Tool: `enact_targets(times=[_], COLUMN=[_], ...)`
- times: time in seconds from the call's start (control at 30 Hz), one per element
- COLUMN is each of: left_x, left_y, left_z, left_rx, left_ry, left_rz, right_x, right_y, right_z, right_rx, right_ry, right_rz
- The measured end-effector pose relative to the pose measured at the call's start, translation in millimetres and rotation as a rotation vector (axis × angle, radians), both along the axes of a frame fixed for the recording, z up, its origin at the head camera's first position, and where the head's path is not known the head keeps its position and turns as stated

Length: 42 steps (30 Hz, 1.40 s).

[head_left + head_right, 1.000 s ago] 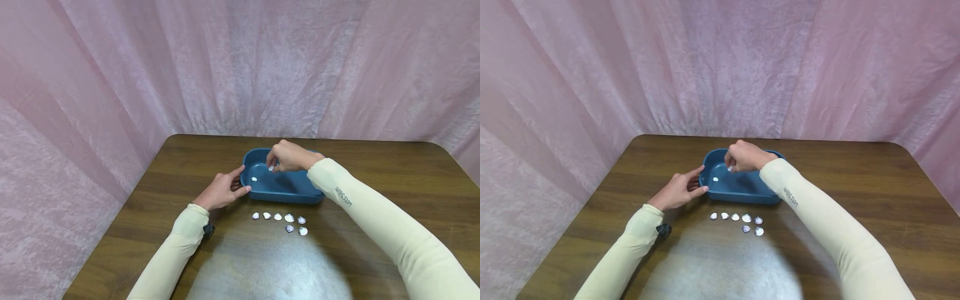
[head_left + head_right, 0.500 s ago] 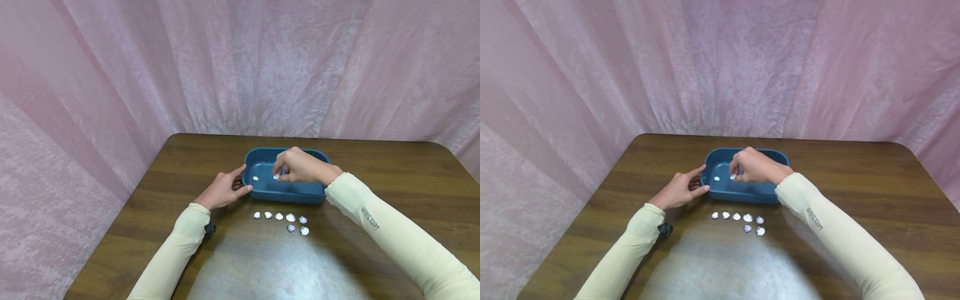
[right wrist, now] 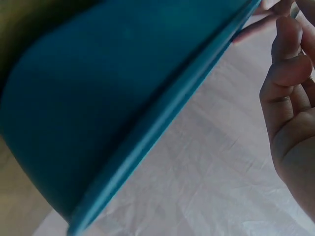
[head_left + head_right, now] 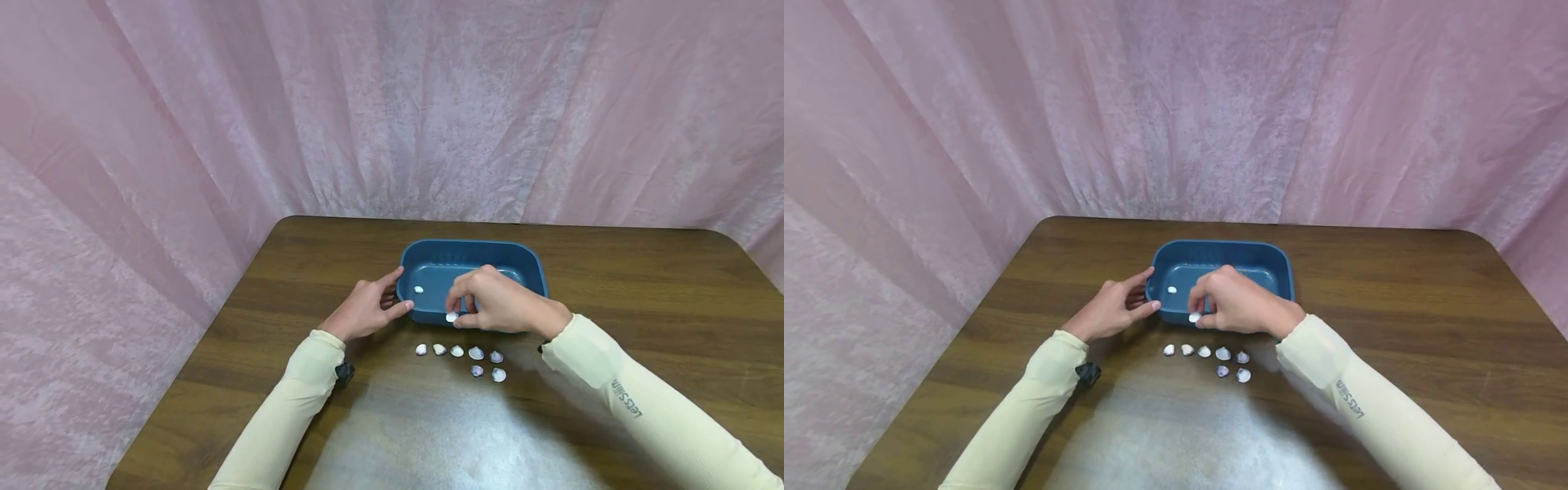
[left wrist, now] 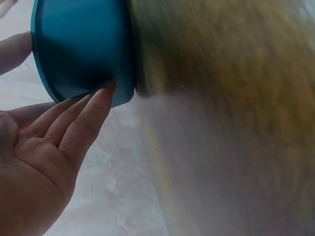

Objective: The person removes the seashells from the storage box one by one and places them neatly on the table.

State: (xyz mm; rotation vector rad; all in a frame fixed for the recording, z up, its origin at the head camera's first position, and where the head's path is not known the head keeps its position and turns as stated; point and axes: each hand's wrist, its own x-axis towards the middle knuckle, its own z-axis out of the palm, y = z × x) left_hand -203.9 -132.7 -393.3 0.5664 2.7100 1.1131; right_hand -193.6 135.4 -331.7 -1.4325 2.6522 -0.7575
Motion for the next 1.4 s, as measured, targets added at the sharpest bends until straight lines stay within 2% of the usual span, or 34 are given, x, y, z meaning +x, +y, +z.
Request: enact_targets(times=[0.3, 0.53, 0.7, 1.0, 1.4], left_x=[0.5, 0.6, 1.4, 2.4, 3.2], left_y=[-1, -1, -1, 0, -1], left_z=[0.7, 1.3, 2.2, 1.8, 2.7], left_rx=[-0.003, 0.002, 0.003, 0.005, -0.008], left_ry=[-0.004, -0.013, -0.015, -0.011, -0.004], left_rz=[0.005, 0.0, 0.001, -0.001, 0.005], right_x=[15.3, 23.1, 27.8, 30.9, 30.7], right_y=[1, 2, 1, -4, -6], right_z=[-10.8, -22.5, -31.5, -49.0, -53.4], right_rx=[0.012, 0.075, 0.114, 0.167, 0.217], right_ry=[-0.019, 0.016, -0.005, -0.009, 0.027], right_rz=[0.066, 0.059, 0.056, 0.067, 0.074])
